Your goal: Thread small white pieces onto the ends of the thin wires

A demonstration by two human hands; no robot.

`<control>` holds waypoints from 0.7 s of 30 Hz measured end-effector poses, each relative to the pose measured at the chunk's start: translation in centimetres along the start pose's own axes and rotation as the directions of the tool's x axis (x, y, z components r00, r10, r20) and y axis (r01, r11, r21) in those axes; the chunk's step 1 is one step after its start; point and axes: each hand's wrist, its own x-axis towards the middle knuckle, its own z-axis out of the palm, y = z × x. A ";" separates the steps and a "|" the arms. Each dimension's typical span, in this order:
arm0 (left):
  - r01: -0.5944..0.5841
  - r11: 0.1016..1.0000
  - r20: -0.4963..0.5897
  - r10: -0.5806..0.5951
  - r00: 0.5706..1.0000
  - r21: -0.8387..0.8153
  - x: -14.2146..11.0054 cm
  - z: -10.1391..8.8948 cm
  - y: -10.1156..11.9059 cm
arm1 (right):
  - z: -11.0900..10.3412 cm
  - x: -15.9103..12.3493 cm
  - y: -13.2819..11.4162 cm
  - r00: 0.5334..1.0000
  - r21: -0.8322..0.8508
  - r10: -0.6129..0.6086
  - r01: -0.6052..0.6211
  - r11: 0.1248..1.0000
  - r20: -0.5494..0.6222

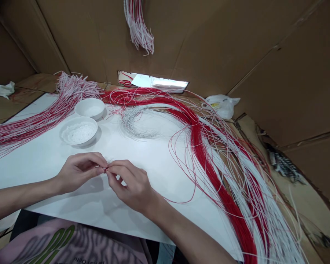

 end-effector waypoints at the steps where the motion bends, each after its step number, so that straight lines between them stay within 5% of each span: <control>1: -0.010 1.000 0.002 0.010 1.000 0.012 0.0 0.0 0.0 | 0.0 0.0 0.0 1.000 0.000 0.000 0.000 1.000 -0.001; 21: -0.273 0.937 0.027 0.274 0.961 0.217 -0.1 -0.1 -0.6 | 0.0 0.2 -0.1 0.999 -0.034 -0.036 0.036 0.999 0.003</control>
